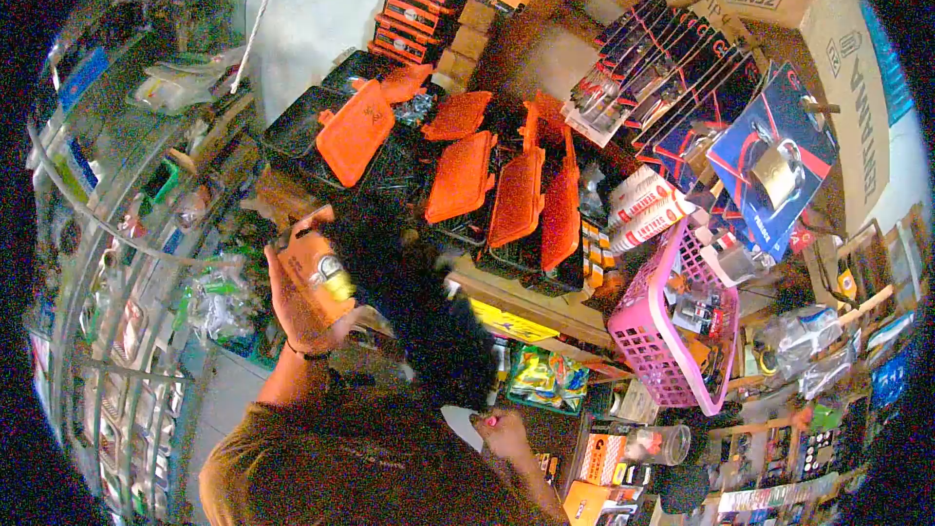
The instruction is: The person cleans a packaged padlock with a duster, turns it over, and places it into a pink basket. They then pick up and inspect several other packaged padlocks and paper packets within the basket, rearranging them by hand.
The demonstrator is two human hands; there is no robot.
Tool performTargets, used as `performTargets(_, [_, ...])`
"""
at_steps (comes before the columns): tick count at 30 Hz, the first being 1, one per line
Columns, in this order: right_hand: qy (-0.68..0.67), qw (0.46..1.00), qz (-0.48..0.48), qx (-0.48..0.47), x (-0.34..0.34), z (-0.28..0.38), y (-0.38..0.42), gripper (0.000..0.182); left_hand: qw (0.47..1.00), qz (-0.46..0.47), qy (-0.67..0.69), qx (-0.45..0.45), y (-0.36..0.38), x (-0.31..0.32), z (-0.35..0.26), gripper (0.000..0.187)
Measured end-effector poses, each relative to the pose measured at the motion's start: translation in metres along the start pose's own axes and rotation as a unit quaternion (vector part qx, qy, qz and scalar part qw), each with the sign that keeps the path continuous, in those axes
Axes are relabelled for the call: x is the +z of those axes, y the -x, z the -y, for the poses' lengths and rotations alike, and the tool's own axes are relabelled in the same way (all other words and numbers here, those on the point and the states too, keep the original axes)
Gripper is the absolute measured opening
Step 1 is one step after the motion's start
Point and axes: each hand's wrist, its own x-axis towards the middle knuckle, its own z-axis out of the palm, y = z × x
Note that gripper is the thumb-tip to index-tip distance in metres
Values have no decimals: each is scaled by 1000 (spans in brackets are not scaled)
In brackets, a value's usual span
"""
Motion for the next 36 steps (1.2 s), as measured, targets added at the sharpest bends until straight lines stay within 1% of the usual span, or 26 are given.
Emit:
performTargets(1, [6, 1000, 11, 10, 1, 2, 1, 23, 1000, -1, 0, -2, 2, -4, -2, 88])
performTargets(2, [99, 991, 85, -2, -7, 7, 4, 26, 980, -33, -193, -36, 1, -6, -3, 90])
performTargets(3, [97, 992, 82, -2, -5, 6, 4, 26, 921, -62, -378, -69, -1, -4, -1, 92])
performTargets(4, [61, 994, 65, -56, -3, 4, 5, 26, 949, -15, -298, -98, -1, -11, -6, 93])
performTargets(5, [26, 992, 49, -110, -1, -1, 5, 26, 945, -1, -307, -116, 0, -7, -8, 86])
performTargets(7, [42, 994, 18, -99, 0, -4, 2, 21, 915, -52, -397, -43, 3, 2, 0, 76])
performTargets(8, [46, 997, 31, -46, 0, -3, 3, 21, 972, -72, -213, 67, 0, 6, 11, 69])
performTargets(9, [48, 998, 44, 7, -1, 3, 6, 20, 936, -115, -323, 78, 1, 6, 13, 69])
performTargets(10, [43, 998, 41, 7, -3, 6, 8, 20, 936, -114, -324, 73, 0, 3, 9, 69])
performTargets(12, [77, 987, 100, -95, -10, 9, 9, 26, 931, -13, -342, -128, -5, -4, -3, 76])
performTargets(13, [76, 988, 97, -97, -13, 11, 11, 26, 930, -10, -343, -130, -5, -3, -1, 76])
performTargets(15, [45, 999, 2, 16, -14, 14, 15, 21, 920, -23, -386, -58, -2, 7, 11, 78])
performTargets(16, [8, 999, -21, 36, -10, 9, 14, 22, 939, -203, -262, 87, -8, 18, 30, 72])
performTargets(17, [4, 999, -24, 37, -9, 9, 15, 22, 990, -72, -121, 8, 3, -3, 6, 68])
performTargets(19, [56, 994, 70, -58, -11, 9, 17, 21, 940, -54, -337, 8, -8, 3, 24, 72])
performTargets(20, [53, 995, 68, -58, -12, 15, 20, 21, 934, -72, -331, -113, -7, -8, 7, 78])
performTargets(21, [34, 998, 50, -32, -15, 24, 24, 22, 926, -98, -343, -121, -7, 2, 8, 82])
performTargets(23, [12, 999, 31, -5, -15, 25, 25, 23, 919, -60, -381, -87, -5, 5, 23, 81])
performTargets(24, [13, 1000, 22, 6, -11, 18, 24, 25, 942, -188, -275, 27, -8, 0, 26, 81])
performTargets(27, [24, 999, 22, -14, -15, 16, 29, 26, 921, -122, -369, -37, -11, -7, 33, 71])
performTargets(28, [38, 998, 30, -48, -18, 18, 29, 27, 894, -125, -407, -140, -11, -4, 23, 72])
performTargets(31, [1, 999, -40, 21, -24, 18, 30, 25, 908, -123, -396, -58, -7, -9, 37, 70])
performTargets(32, [-15, 997, -45, 64, -21, 15, 30, 23, 979, -110, -143, -96, -1, -22, 18, 67])
performTargets(33, [-19, 997, -42, 69, -17, 11, 32, 23, 969, -167, -179, -30, 3, -28, 26, 66])
performTargets(35, [61, 993, 82, 51, -15, 5, 33, 23, 912, -194, -342, -112, -9, -20, 44, 66])
performTargets(36, [41, 997, 71, 12, -15, 1, 35, 24, 915, -168, -340, -141, -9, -24, 39, 69])
